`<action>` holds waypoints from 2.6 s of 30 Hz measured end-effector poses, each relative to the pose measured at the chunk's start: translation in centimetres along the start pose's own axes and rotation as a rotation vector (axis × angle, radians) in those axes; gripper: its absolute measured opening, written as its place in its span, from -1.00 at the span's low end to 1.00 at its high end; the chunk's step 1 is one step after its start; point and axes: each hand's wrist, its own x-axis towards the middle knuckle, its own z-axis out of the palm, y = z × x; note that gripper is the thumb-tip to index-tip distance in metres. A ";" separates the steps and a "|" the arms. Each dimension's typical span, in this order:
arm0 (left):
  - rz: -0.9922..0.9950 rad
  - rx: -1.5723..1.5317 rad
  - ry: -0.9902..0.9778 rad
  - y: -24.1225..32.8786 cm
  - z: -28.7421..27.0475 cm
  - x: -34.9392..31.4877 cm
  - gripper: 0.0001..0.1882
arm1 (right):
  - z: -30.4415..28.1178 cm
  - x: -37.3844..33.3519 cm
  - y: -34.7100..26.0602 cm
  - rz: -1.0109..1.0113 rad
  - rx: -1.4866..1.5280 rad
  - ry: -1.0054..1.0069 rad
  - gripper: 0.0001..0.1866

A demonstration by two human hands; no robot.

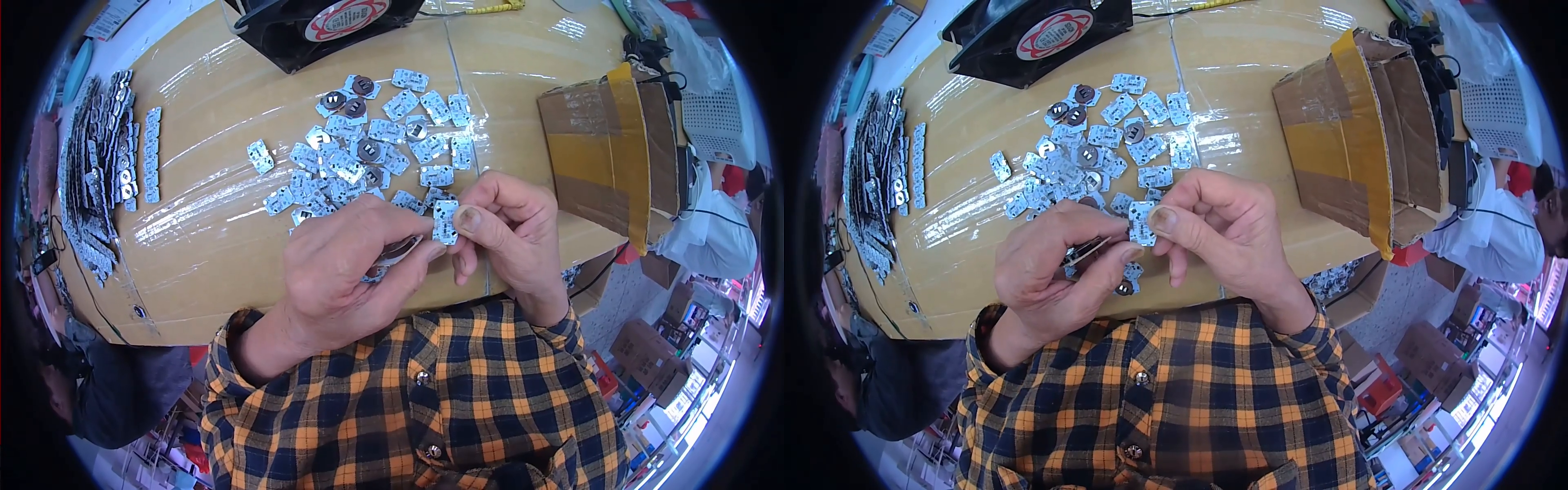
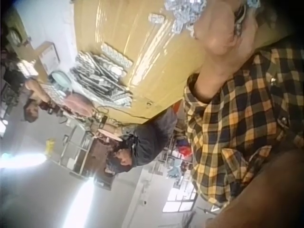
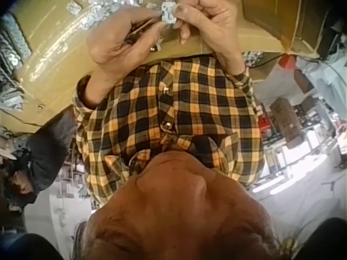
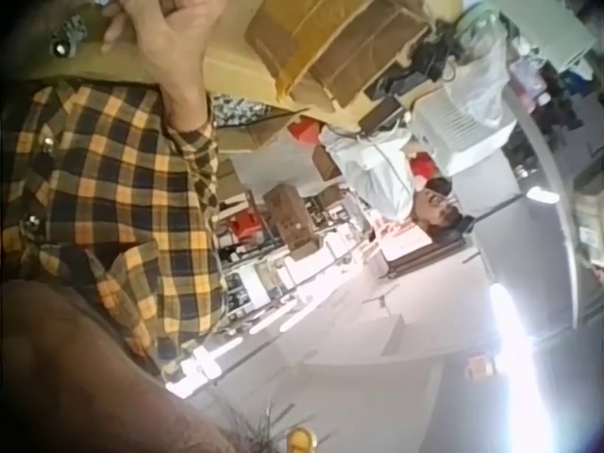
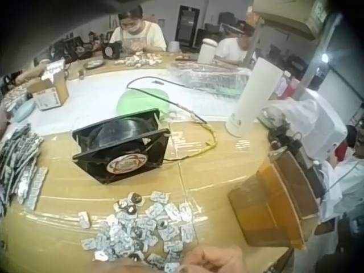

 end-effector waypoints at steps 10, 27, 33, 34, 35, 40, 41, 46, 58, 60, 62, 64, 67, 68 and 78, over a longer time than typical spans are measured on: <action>-0.152 0.031 -0.092 1.2 0.3 0.2 -0.66 | -0.2 -0.7 -0.8 0.106 -0.098 -0.023 -0.90; -0.060 0.433 -0.033 0.7 -1.0 0.0 -0.44 | -1.9 -9.9 -3.3 -0.261 -0.604 0.434 -0.89; -0.026 0.406 -0.009 0.5 -1.1 -0.8 -0.52 | -3.4 -6.5 -4.0 -0.391 -0.752 0.548 -0.88; -0.023 0.406 -0.005 0.5 -1.3 -0.9 -0.52 | -3.6 -5.8 -4.3 -0.414 -0.775 0.570 -0.88; -0.024 0.402 0.011 0.5 -1.4 -1.0 -0.52 | -3.7 -5.2 -4.6 -0.436 -0.798 0.591 -0.88; -0.204 0.209 0.163 1.2 -2.1 -2.8 -0.64 | -5.8 -1.4 -6.5 -0.538 -0.912 0.673 -0.87; -0.244 0.022 0.214 1.2 -2.5 -3.2 -0.69 | -5.9 -0.9 -6.7 -0.559 -0.934 0.688 -0.86; -0.474 -0.241 0.335 1.8 -3.8 -3.3 -0.85 | -7.0 0.6 -7.6 -0.662 -1.059 0.758 -0.85; -0.462 -0.205 0.260 1.5 -4.3 -4.6 -0.76 | -15.2 8.0 -12.9 -0.791 -1.282 0.871 -0.82; -0.515 -0.347 0.271 1.7 -4.5 -4.4 -0.77 | -15.2 8.6 -13.8 -0.777 -1.274 0.793 -0.82; -0.586 -0.452 0.304 1.3 -5.1 -4.5 -0.80 | -12.6 7.9 -13.6 -0.790 -1.283 0.737 -0.81; -0.613 -0.634 0.219 0.8 -5.0 -4.2 -0.81 | -8.9 6.0 -12.4 -0.828 -1.315 0.734 -0.81; -0.628 -0.747 0.225 0.7 -4.2 -4.1 -0.79 | -0.7 2.9 -9.3 -0.547 -0.958 0.433 -0.82; -0.630 -0.788 0.202 0.7 -4.3 -4.2 -0.78 | 0.7 2.4 -7.9 -0.454 -0.818 0.217 -0.84; -0.715 -0.722 0.047 1.9 -5.7 -4.9 -0.80 | 5.4 3.0 -3.4 0.078 -0.499 -0.443 -0.87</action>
